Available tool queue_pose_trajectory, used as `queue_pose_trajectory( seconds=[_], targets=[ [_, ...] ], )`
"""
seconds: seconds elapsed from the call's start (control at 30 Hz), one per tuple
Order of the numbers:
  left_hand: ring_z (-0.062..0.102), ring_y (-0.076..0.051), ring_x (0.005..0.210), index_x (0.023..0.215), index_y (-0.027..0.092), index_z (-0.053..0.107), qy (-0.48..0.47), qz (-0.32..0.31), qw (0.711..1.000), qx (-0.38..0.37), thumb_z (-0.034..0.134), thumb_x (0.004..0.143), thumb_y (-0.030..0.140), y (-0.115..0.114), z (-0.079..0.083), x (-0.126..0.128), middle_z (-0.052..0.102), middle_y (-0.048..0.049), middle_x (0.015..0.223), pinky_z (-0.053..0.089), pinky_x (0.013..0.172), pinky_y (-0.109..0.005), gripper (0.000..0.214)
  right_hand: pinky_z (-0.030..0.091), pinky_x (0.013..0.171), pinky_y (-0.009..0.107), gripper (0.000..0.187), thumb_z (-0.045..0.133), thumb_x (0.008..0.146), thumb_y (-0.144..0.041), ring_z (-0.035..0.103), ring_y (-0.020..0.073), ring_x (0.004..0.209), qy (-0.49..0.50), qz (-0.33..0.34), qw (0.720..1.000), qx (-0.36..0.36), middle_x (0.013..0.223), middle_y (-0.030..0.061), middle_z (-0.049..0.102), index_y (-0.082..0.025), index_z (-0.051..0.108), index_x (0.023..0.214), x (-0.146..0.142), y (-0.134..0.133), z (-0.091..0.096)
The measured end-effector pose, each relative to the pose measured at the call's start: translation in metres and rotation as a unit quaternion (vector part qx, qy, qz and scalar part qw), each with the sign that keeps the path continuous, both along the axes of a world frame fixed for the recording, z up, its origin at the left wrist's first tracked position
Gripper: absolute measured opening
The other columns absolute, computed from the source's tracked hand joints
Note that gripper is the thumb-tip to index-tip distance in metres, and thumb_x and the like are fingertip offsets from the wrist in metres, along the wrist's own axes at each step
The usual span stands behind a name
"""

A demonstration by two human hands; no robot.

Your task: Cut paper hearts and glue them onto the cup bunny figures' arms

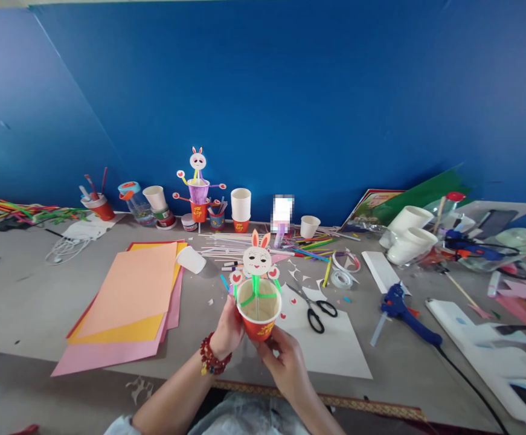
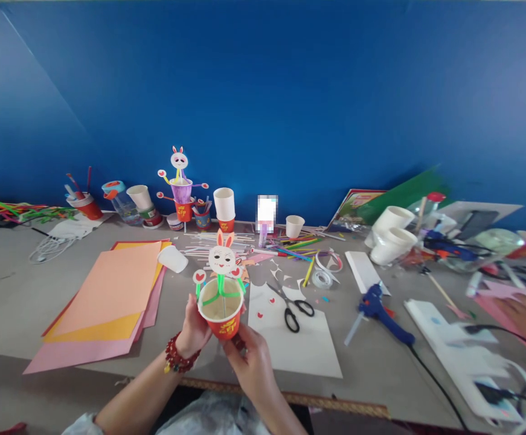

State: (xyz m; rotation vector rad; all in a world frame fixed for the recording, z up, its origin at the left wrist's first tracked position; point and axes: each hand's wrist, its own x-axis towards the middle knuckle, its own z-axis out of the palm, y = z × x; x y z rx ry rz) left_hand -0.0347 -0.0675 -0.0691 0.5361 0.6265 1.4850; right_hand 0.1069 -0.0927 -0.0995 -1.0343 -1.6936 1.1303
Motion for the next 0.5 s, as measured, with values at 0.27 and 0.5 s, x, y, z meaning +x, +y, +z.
queue_pose_trajectory(
  seconds=[0.27, 0.5],
  targets=[
    [0.061, -0.038, 0.119, 0.11, 0.018, 0.074, 0.108, 0.009, 0.992, 0.068, 0.066, 0.077, 0.068, -0.005, -0.022, -0.007, 0.074, -0.0131, 0.114, 0.041, 0.108, -0.049, 0.061, 0.055, 0.086, 0.04, 0.056, 0.052, 0.09, -0.064, 0.064, 0.0273, 0.097, 0.146, 0.042, 0.988, 0.033, 0.121, 0.0157, 0.065, -0.021, 0.062, 0.125, 0.056, 0.049, 0.07],
    [0.06, -0.039, 0.117, 0.117, 0.017, 0.072, 0.225, -0.031, 0.96, 0.163, 0.064, 0.077, 0.069, -0.009, -0.028, -0.01, 0.07, -0.0161, 0.121, 0.04, 0.107, -0.048, 0.066, 0.057, 0.078, 0.034, 0.031, 0.069, 0.085, -0.049, 0.068, 0.0258, 0.093, 0.086, 0.056, 0.995, -0.018, 0.094, 0.0083, 0.071, -0.022, 0.067, 0.098, 0.033, 0.051, 0.122]
  ],
)
